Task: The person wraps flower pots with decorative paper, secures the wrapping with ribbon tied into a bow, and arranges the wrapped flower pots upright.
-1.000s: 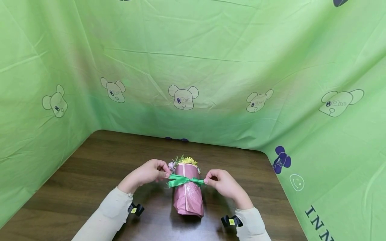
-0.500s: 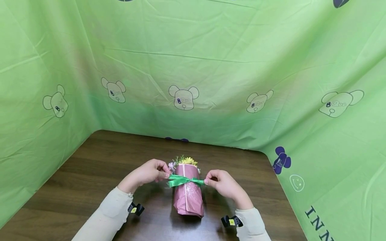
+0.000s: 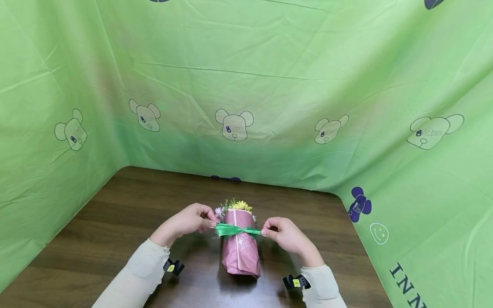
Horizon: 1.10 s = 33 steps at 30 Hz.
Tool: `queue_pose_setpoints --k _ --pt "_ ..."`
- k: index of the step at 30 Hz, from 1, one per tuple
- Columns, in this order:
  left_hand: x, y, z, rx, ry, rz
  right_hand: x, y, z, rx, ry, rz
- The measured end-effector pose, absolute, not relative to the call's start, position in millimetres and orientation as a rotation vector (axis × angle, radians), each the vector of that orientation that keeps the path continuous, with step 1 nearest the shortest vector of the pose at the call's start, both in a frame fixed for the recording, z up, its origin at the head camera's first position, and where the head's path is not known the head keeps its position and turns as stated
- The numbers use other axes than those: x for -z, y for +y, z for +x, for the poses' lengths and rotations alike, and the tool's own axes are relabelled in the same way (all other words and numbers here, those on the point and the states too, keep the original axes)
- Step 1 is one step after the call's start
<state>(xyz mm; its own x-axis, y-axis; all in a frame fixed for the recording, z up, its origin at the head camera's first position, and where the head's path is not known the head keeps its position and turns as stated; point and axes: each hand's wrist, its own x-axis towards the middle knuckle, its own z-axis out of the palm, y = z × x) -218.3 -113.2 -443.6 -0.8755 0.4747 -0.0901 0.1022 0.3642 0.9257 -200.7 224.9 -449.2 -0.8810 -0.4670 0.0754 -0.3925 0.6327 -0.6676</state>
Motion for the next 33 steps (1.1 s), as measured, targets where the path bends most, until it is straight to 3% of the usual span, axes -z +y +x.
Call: queue_pose_setpoints --k 33 --pt "446 -109 -219 -1.515 2.339 0.524 441 217 -195 1.159 2.741 -0.555"
